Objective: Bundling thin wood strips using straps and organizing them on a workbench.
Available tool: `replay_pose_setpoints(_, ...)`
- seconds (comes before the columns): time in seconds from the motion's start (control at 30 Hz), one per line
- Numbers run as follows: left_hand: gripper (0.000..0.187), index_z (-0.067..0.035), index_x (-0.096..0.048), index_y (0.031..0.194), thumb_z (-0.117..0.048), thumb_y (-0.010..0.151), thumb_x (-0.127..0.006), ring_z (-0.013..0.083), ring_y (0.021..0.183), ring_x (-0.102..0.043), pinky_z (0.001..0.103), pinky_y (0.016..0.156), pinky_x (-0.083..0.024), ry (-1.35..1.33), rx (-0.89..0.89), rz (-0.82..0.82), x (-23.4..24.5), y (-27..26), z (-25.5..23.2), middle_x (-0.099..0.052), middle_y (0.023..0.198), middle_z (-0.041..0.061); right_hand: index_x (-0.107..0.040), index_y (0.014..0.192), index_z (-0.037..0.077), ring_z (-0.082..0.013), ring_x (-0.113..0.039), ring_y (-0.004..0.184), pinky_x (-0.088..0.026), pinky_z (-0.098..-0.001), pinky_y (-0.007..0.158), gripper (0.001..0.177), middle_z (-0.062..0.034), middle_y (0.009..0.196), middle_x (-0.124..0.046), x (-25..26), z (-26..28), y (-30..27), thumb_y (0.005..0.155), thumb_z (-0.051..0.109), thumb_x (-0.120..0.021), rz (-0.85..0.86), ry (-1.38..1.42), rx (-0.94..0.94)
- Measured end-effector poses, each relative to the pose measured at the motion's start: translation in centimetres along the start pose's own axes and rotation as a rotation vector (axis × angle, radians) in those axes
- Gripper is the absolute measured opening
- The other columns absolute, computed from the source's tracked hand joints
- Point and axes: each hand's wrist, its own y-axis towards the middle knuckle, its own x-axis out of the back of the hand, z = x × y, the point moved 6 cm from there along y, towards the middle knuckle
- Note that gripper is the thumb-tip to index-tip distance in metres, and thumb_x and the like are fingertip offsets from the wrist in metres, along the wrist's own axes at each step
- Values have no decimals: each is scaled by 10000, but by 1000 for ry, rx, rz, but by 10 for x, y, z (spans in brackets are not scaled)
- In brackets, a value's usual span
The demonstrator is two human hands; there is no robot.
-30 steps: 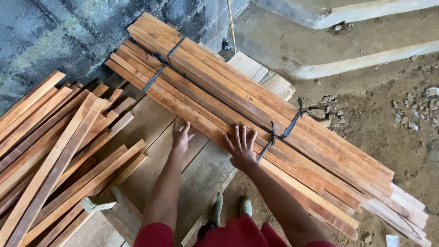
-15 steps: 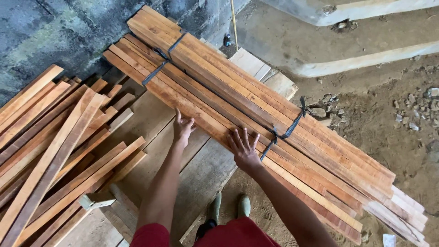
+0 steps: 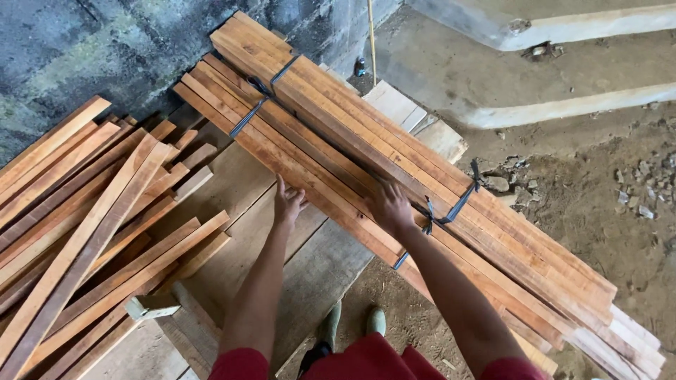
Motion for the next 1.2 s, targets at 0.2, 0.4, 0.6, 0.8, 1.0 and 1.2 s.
replay_pose_setpoints(0.2,992,-403,-107,1640,-133,952,-768,484,1309,-530,745,970,-505,24,-24,8,1,2,2,-376,1398,275,-664,1248,107,-345,-728,856,-621,-479,655,648,-122,969,-675,-88,-25,27,851,618,-704,18,-28,-76)
replay_pose_setpoints(0.4,828,-188,-242,1637,-95,971,-724,594,1296,-483,757,915,-512,30,18,8,-6,5,8,-369,1431,329,-748,1095,144,-391,-762,998,-598,-493,822,815,-158,1028,-786,-67,-22,49,835,863,-467,690,101,-596)
replay_pose_setpoints(0.6,607,-152,-483,1478,-116,924,-728,442,1142,-586,706,877,-567,55,68,-23,-19,-25,-16,-460,1281,202,-738,1175,183,-387,-766,963,-592,-503,844,839,-157,978,-784,-41,-26,35,824,899,-477,617,117,-609)
replay_pose_setpoints(0.8,607,-43,-488,1384,-268,884,-748,450,1118,-673,534,738,-683,482,-53,-67,-29,-7,-11,-651,1246,270,-757,936,334,-181,-721,618,-592,-335,519,92,46,711,-669,-9,-20,80,844,349,-751,-140,-182,-104)
replay_pose_setpoints(1.0,967,73,-140,1589,-320,872,-656,564,1124,-640,659,898,-578,1018,-268,11,-30,-23,10,-608,1247,417,-753,945,168,-244,-719,822,-596,-373,600,119,-42,921,-722,10,9,84,871,231,-684,-258,-67,207)
replay_pose_setpoints(1.2,1101,-53,-54,1594,-458,867,-774,532,1151,-631,628,795,-607,663,17,140,-38,-62,12,-590,1340,339,-520,1541,209,-408,-392,1491,-180,-624,1215,987,-194,1605,-437,-4,36,-26,724,719,-737,-44,-30,115)
